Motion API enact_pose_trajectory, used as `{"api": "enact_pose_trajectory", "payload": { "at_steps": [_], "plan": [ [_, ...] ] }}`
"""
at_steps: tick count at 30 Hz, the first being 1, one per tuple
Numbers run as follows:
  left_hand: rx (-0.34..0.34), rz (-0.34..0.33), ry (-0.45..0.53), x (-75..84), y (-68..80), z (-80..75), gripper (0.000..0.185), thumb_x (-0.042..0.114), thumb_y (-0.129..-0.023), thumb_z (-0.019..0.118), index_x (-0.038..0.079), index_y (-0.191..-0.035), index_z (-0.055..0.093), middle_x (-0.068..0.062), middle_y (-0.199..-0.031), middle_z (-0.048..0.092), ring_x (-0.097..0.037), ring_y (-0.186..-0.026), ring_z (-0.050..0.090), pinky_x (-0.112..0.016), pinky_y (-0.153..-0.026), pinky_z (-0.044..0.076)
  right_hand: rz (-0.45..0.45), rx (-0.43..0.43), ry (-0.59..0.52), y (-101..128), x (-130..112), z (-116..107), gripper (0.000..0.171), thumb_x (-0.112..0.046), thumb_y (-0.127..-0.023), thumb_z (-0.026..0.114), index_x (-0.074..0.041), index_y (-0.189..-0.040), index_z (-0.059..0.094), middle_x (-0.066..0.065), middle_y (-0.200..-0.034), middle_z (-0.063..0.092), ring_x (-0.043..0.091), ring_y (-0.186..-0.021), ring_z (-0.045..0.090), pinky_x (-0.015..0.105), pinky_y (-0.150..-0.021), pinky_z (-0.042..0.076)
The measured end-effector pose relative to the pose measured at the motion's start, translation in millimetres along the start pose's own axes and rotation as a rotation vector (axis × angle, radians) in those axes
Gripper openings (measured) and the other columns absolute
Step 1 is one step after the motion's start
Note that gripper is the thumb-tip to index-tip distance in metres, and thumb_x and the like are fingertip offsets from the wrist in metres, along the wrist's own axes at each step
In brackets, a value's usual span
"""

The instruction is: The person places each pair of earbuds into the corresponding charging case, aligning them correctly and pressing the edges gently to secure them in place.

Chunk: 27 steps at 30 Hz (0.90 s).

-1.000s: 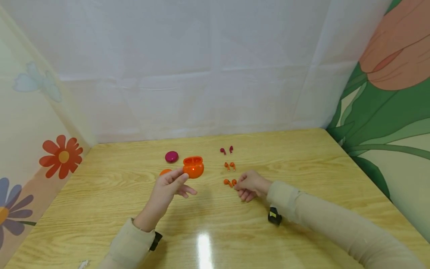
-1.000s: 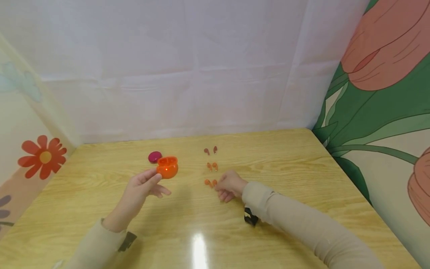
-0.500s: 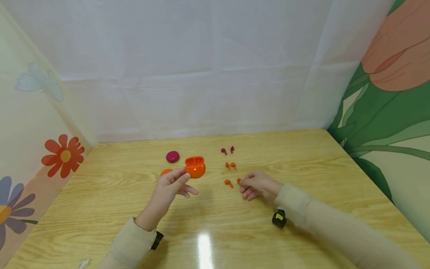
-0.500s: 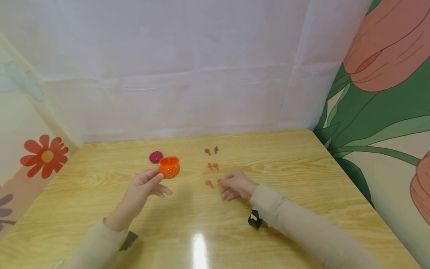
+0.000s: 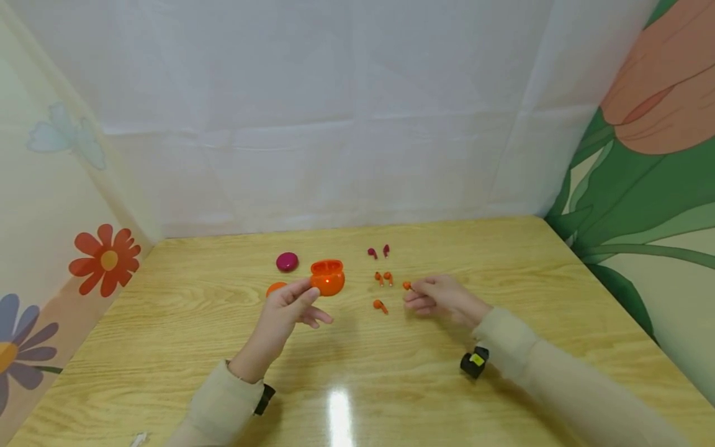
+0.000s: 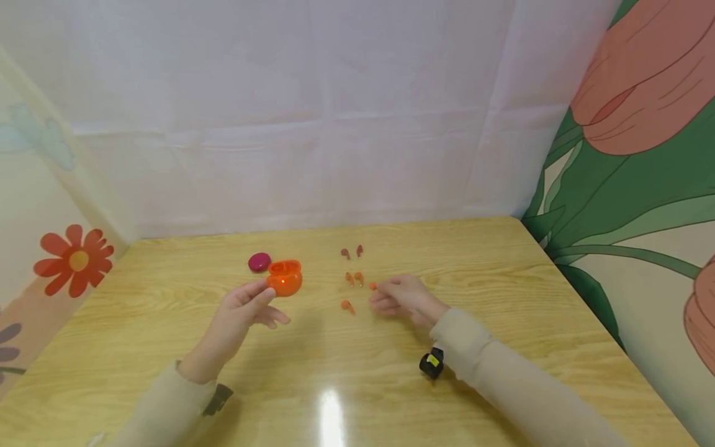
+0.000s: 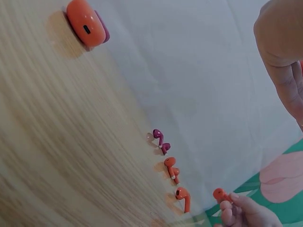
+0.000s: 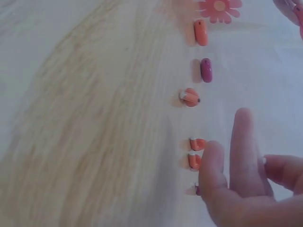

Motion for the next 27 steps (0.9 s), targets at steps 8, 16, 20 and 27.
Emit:
{"api": "enact_pose_trajectory", "payload": {
  "at_steps": [8,16,20,27],
  "plan": [
    [0.002,-0.014,0.015,-0.4,0.3,1.6,0.045,0.017,-0.102,0.052,-0.012,-0.137,0.045,-0.023,-0.121,0.063,-0.013,-0.071,0.07,-0.024,-0.064,0.054,-0.041,-0.055,-0.003,8.5,-11.3,3.8,0.035,-0.006,-0.104,0.038,0.02,-0.128,0.039,0.011,-0.094,0.072,0.014,-0.081,0.071,0.039,-0.089,0.052],
    [-0.008,-0.012,0.024,-2.5,-1.5,4.8,0.046,0.018,-0.102,0.052,-0.011,-0.137,0.045,-0.023,-0.123,0.062,-0.013,-0.07,0.07,-0.024,-0.064,0.054,-0.119,-0.143,0.032,19.7,-27.2,10.7,0.022,-0.009,-0.106,0.032,0.006,-0.105,0.047,0.01,-0.1,0.072,0.012,-0.085,0.07,0.045,-0.091,0.05],
    [-0.011,-0.007,0.03,-2.2,-2.4,6.2,0.045,0.017,-0.103,0.051,-0.012,-0.137,0.045,-0.024,-0.124,0.061,-0.013,-0.07,0.07,-0.023,-0.063,0.054,-0.156,-0.163,0.043,23.5,-34.9,14.1,0.02,-0.011,-0.105,0.035,-0.001,-0.098,0.051,0.006,-0.098,0.071,0.012,-0.086,0.069,0.04,-0.087,0.051],
    [-0.007,-0.01,0.035,-1.9,-5.5,9.4,0.044,0.015,-0.102,0.053,-0.012,-0.136,0.046,-0.024,-0.122,0.062,-0.013,-0.07,0.07,-0.024,-0.064,0.054,-0.199,-0.172,0.001,30.6,-48.1,20.1,0.018,-0.01,-0.104,0.043,-0.003,-0.099,0.059,0.003,-0.095,0.066,0.013,-0.088,0.062,0.031,-0.08,0.052]
  ]
}}
Point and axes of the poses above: each hand's wrist, its own y-axis away from the middle knuckle, its own z-axis out of the palm, x = y × z, the point moved 8 cm from there along -y, towards the middle knuckle
